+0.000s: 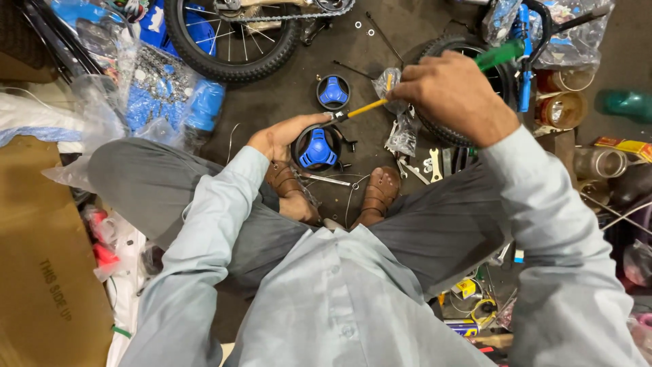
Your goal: The recorder is assembling small bicycle components, specifically focusing on a plastic wheel or pulley-like part, while sitting among various bike frames and tools.
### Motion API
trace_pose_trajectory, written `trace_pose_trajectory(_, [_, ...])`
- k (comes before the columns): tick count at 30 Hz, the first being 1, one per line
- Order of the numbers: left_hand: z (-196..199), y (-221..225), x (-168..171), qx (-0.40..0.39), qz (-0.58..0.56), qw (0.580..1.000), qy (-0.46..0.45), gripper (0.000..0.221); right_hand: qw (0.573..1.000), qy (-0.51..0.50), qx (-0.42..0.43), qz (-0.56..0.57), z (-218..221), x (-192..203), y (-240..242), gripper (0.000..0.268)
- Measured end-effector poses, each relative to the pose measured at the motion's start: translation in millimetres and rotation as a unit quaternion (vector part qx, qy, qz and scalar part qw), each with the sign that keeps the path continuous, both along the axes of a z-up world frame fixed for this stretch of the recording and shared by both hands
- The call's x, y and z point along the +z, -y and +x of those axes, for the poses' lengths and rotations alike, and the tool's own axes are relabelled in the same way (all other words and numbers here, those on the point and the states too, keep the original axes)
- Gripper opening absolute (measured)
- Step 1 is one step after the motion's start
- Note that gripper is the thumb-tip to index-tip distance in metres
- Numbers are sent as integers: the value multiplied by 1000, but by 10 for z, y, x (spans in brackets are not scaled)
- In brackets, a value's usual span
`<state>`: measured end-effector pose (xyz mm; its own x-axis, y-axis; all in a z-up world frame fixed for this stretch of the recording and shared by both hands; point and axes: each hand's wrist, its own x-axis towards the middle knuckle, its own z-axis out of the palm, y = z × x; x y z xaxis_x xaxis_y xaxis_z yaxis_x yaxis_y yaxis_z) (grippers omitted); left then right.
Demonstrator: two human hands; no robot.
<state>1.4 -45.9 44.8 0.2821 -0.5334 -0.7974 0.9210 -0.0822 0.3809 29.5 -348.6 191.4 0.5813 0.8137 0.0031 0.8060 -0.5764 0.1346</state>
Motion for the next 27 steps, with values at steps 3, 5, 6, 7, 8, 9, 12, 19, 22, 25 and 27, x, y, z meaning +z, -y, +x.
trace_pose_trajectory(3, [-15, -13, -115, 29, -32, 999, 15, 45, 999, -38, -4, -20, 207, -27, -79, 23])
trace_pose_trajectory(5, [-27, -46, -78, 16, -60, 998, 10, 49, 997, -72, -9, -13, 332, -91, -65, 21])
trace_pose_trajectory(6, [-35, -64, -60, 4, -88, 996, 6, 53, 994, -106, -14, -6, 393, -125, -60, 20])
trace_pose_trajectory(7, [-43, -65, -24, 3, -87, 996, 5, 53, 994, -107, -14, -5, 432, -185, -34, 20])
trace_pose_trajectory(8, [-50, -67, 12, -11, -100, 995, 23, 57, 991, -134, -20, 3, 471, -245, -11, 19])
trace_pose_trajectory(9, [-57, -76, 48, -24, -114, 992, 42, 60, 987, -161, -25, 10, 515, -306, 6, 19])
trace_pose_trajectory(12, [-103, -44, 168, -8, -96, 995, -36, 61, 983, -182, -19, 33, 496, -482, 55, 20])
trace_pose_trajectory(19, [-51, -69, 213, -38, -165, 986, 0, 70, 974, -196, -41, 106, 416, -786, 344, 22])
trace_pose_trajectory(22, [-7, -112, 123, 0, -178, 983, 53, 72, 914, -318, -147, 206, 470, -1218, 538, 24])
trace_pose_trajectory(25, [45, -103, 190, -12, -228, 973, 40, 74, 863, -358, -329, 137, 365, -1970, 636, 28])
trace_pose_trajectory(27, [90, -101, 154, 5, -219, 973, 65, 77, 873, -333, -356, 10, 235, -2818, 704, 31])
